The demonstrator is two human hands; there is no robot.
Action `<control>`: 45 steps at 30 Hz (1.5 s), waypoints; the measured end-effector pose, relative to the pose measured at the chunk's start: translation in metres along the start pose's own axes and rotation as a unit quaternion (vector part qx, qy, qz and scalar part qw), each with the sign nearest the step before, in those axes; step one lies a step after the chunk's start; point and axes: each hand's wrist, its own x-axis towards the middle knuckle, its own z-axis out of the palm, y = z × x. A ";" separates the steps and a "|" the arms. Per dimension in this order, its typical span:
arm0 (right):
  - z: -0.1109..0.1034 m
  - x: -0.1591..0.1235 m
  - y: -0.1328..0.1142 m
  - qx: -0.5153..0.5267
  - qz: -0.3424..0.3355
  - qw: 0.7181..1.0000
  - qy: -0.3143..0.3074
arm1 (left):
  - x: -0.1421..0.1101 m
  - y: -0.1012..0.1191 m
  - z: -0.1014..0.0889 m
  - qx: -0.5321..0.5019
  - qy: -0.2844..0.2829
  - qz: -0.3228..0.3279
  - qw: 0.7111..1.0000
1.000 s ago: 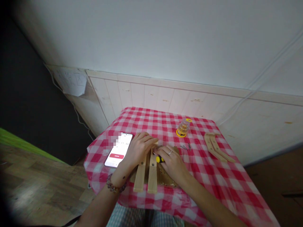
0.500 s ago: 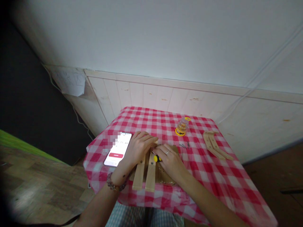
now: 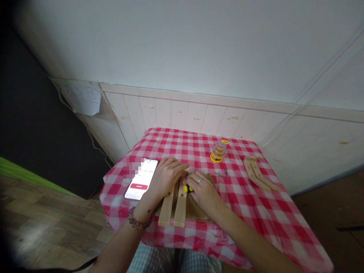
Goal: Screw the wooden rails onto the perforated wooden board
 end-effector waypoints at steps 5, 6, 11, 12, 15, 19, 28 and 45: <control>0.004 0.000 0.000 -0.010 -0.027 1.000 -0.004 | 0.002 0.002 -0.004 0.001 -0.012 -0.010 1.000; 0.004 0.000 0.000 -0.014 -0.028 1.000 -0.004 | 0.002 0.002 -0.004 0.001 -0.014 -0.011 1.000; 0.004 -0.002 0.001 -0.023 -0.016 1.000 0.001 | 0.002 0.004 -0.005 0.005 -0.021 -0.017 1.000; 0.004 -0.002 0.000 -0.025 -0.018 1.000 0.003 | 0.002 0.004 -0.005 0.005 -0.022 -0.018 1.000; 0.005 -0.002 0.001 -0.030 -0.020 0.999 0.002 | 0.002 0.004 -0.003 0.006 -0.024 -0.020 0.999; 0.006 -0.003 0.001 -0.041 -0.012 0.999 -0.015 | 0.003 0.004 -0.002 0.010 -0.026 -0.026 0.999; 0.001 -0.004 0.004 -0.030 -0.024 0.999 -0.028 | 0.004 0.006 -0.011 0.020 -0.039 -0.014 0.999; -0.017 0.016 0.003 0.079 0.081 0.988 -0.109 | 0.001 -0.003 -0.008 0.036 -0.045 0.017 0.998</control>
